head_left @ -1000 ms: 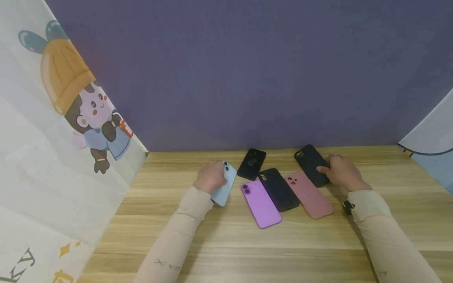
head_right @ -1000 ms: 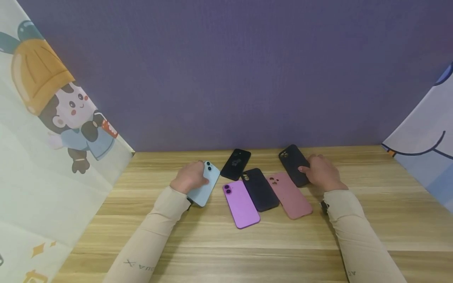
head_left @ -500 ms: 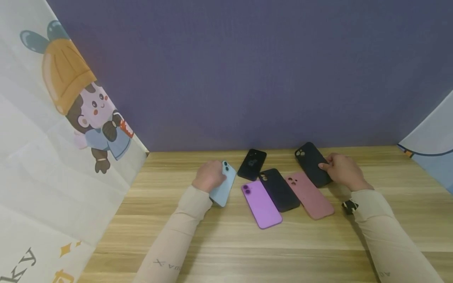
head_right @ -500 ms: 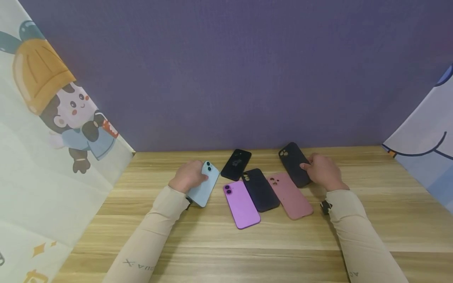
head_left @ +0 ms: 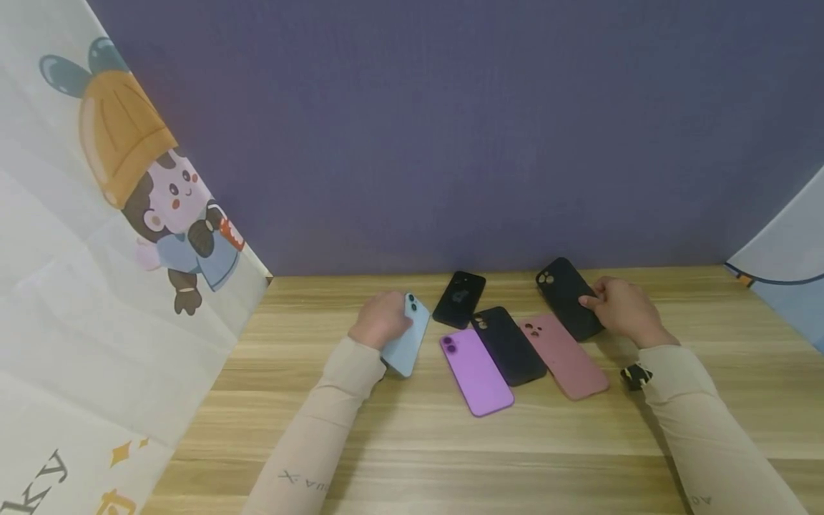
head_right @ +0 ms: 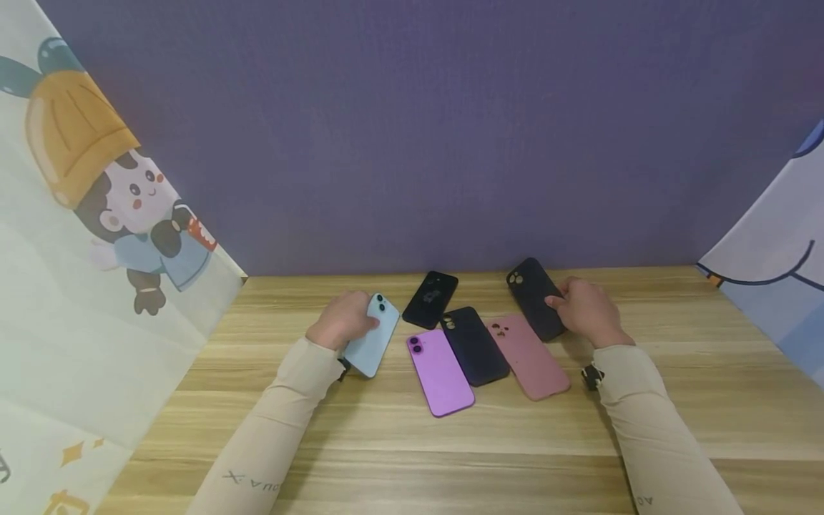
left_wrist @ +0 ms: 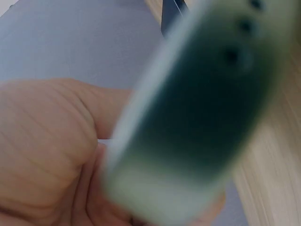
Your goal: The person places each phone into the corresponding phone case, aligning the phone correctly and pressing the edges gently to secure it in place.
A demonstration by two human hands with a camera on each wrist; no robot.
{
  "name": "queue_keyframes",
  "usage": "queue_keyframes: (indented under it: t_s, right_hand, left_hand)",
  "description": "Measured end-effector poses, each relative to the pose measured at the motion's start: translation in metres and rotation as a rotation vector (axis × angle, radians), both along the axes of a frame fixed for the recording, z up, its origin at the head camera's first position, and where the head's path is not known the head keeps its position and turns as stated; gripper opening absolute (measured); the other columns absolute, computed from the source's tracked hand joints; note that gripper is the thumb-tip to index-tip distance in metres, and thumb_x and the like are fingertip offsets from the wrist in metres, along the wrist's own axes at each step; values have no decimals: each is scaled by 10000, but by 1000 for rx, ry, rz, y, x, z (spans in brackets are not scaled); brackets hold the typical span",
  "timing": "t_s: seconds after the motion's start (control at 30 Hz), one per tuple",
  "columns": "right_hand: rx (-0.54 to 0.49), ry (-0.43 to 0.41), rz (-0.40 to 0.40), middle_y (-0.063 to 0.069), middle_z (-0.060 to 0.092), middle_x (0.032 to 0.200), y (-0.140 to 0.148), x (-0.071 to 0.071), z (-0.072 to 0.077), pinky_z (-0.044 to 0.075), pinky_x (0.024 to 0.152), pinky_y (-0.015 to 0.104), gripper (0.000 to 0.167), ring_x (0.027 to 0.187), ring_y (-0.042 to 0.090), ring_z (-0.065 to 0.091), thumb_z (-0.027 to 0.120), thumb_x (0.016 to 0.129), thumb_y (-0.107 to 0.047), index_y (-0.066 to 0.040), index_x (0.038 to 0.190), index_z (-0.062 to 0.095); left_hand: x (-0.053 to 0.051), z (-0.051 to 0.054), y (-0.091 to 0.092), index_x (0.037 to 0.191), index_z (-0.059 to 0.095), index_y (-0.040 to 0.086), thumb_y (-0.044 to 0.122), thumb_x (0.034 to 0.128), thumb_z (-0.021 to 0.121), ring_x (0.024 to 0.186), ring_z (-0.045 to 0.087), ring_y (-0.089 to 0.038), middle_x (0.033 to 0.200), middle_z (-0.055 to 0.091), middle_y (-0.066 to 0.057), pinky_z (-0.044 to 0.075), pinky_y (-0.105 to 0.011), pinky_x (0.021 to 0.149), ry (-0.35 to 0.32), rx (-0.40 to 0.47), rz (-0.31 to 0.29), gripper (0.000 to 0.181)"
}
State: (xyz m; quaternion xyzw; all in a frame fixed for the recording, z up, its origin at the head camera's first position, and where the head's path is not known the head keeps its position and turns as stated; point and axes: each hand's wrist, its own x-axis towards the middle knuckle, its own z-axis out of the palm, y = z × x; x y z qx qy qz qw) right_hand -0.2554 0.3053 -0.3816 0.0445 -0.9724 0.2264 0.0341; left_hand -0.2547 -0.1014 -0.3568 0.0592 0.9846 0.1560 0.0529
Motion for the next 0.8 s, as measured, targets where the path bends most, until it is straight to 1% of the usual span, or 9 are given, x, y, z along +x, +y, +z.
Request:
queue_keyframes:
  t_s: [0.13, 0.2, 0.3, 0.4, 0.5, 0.67, 0.8]
  right_hand:
    - [-3, 0, -5, -10, 324, 627, -1, 1, 1, 248, 543, 300, 399, 574, 167, 321, 638, 1011, -265, -99, 744, 393]
    - [1, -2, -10, -1, 357, 633, -1, 1, 1, 262, 542, 299, 361, 580, 173, 349, 632, 1014, -271, -85, 775, 436]
    - [4, -9, -20, 31, 462, 668, -1, 0, 2, 309, 544, 300, 294, 606, 193, 426, 620, 1021, -287, -39, 886, 540]
    - [-1, -11, -25, 65, 565, 732, 0, 0, 2, 360, 562, 302, 313, 650, 213, 499, 609, 1029, -308, 5, 1033, 604]
    - [-10, -15, -26, 80, 586, 746, 1, -1, 2, 373, 563, 303, 350, 659, 219, 514, 595, 1037, -316, 31, 1085, 605]
    - [-11, -14, -28, 78, 584, 728, 2, -1, 2, 377, 555, 304, 351, 646, 220, 515, 588, 1040, -303, 42, 1101, 600]
    - [-4, -11, -30, 107, 634, 784, 3, -1, 2, 406, 577, 299, 406, 688, 237, 551, 588, 1040, -321, 67, 1158, 597]
  left_hand:
    - [-1, -1, 0, 1072, 694, 4, 179, 935, 725, 794, 603, -228, 933, 671, -114, 568, -340, 707, 3, 3, -8, 225]
    - [-2, -1, -1, 1075, 698, 4, 182, 933, 727, 791, 601, -226, 932, 671, -112, 562, -341, 707, 10, -1, -18, 230]
    - [-3, 0, -1, 1065, 703, 3, 179, 931, 729, 785, 597, -224, 922, 668, -108, 556, -337, 702, 19, -7, -32, 223]
    - [-2, 1, -1, 1040, 703, 1, 159, 928, 726, 773, 600, -225, 898, 658, -105, 555, -327, 680, 24, 1, -37, 196]
    - [-1, 3, -1, 1030, 703, -2, 150, 929, 723, 770, 601, -227, 887, 652, -105, 553, -322, 675, 28, 15, -31, 183]
    - [-2, 4, 0, 1061, 702, -7, 157, 938, 719, 795, 596, -228, 929, 666, -118, 556, -333, 708, 37, 31, -17, 206]
    - [-3, 3, 0, 1073, 701, -18, 156, 945, 715, 795, 603, -229, 940, 674, -125, 566, -326, 693, 43, 40, -15, 217]
